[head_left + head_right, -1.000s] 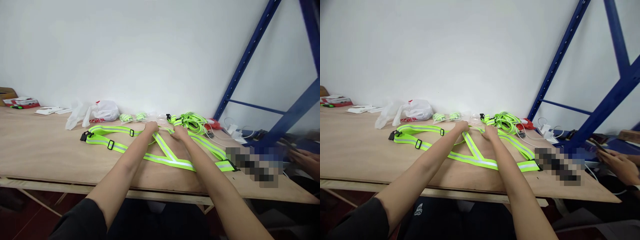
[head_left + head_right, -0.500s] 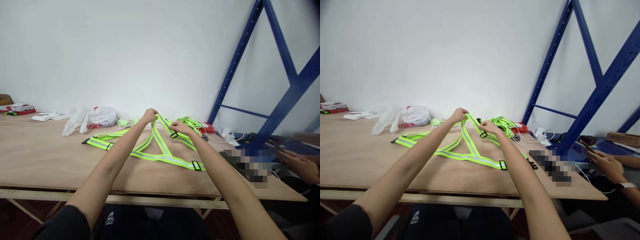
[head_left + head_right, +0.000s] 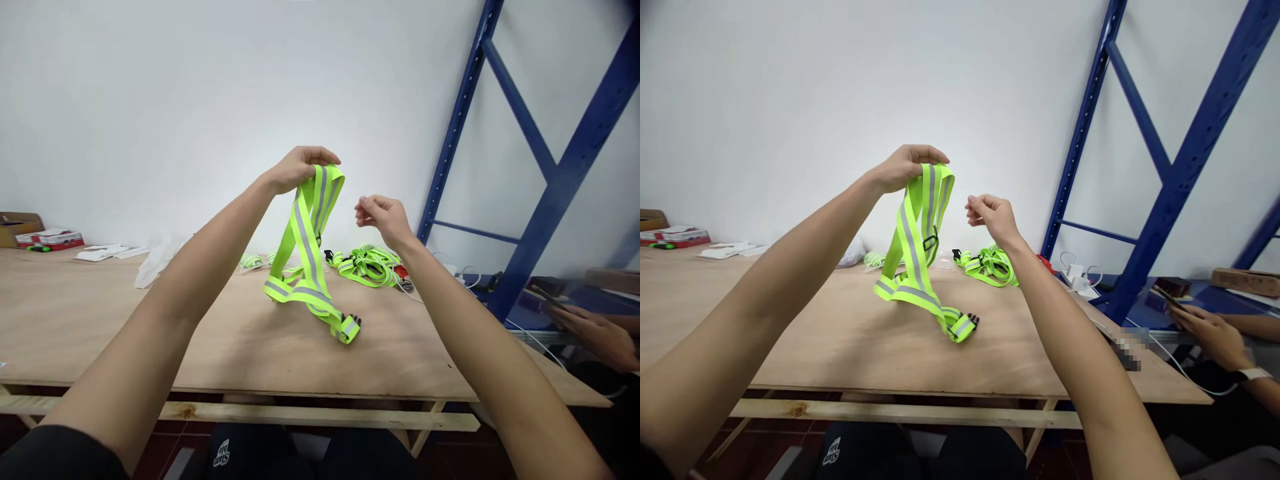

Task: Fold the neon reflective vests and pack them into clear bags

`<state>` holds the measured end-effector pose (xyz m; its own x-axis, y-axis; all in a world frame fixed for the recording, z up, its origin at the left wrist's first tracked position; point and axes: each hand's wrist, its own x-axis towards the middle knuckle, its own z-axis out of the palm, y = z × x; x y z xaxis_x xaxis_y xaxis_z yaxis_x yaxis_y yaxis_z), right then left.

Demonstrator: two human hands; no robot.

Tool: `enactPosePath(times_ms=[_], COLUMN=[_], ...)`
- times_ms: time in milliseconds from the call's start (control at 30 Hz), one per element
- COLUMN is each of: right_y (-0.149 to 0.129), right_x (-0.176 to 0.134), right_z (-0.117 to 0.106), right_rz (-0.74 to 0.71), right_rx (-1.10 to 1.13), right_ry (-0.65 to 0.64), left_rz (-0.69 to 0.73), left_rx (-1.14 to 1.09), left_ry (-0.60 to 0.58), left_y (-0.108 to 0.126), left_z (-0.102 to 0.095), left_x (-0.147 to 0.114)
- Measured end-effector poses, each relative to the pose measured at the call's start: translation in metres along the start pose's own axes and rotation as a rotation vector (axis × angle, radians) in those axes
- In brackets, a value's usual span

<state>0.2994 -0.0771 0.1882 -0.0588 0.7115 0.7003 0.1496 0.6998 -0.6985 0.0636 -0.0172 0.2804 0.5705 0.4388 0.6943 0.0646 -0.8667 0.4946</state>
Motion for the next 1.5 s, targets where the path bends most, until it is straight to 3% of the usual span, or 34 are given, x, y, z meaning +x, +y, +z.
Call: enactPosePath(times_ms=[100,233,300,433,633,1033,1233,1367,1500], right_y=[-0.018,-0.038,-0.044,-0.047,-0.049,-0.043,-0.052,-0.064,-0.073], right_x=[0.014,0.024,0.026,0.030,0.034,0.038,0.037,0.035,0.038], right_z=[0.003,0.019,0.027,0.032,0.032,0.036,0.033,0.026,0.019], right_rz=[-0.079,-0.038,-0.035,-0.018,0.011,-0.069,0.005,0.032,0.024], right_rx=[0.015,0.110,0.135,0.173,0.191,0.193,0.170,0.143,0.135], right_ry=[0.012,-0.224,-0.269,-0.204,-0.172,-0.062,0.040,0.074,0.121], left_rz=[0.004,0.015,0.022,0.011,-0.159,-0.234,-0.224,-0.224,-0.319], left_rx=[-0.007,-0.008,-0.009,0.029,0.211,-0.206,-0.340,-0.462,-0.323], left_ry=[0.060,0.101,0.079,0.065,0.166,0.081,0.109,0.137,0.066], left_y=[0.005,0.001,0.002,0.011,0.021,0.033,0.032,0.030,0.032], left_z=[-0.009,-0.011,-0.007,0.003,0.014,0.029,0.039,0.030,-0.001], left_x=[0.010,0.016,0.014,0.007,-0.001,-0.014,-0.020,-0.021,-0.025])
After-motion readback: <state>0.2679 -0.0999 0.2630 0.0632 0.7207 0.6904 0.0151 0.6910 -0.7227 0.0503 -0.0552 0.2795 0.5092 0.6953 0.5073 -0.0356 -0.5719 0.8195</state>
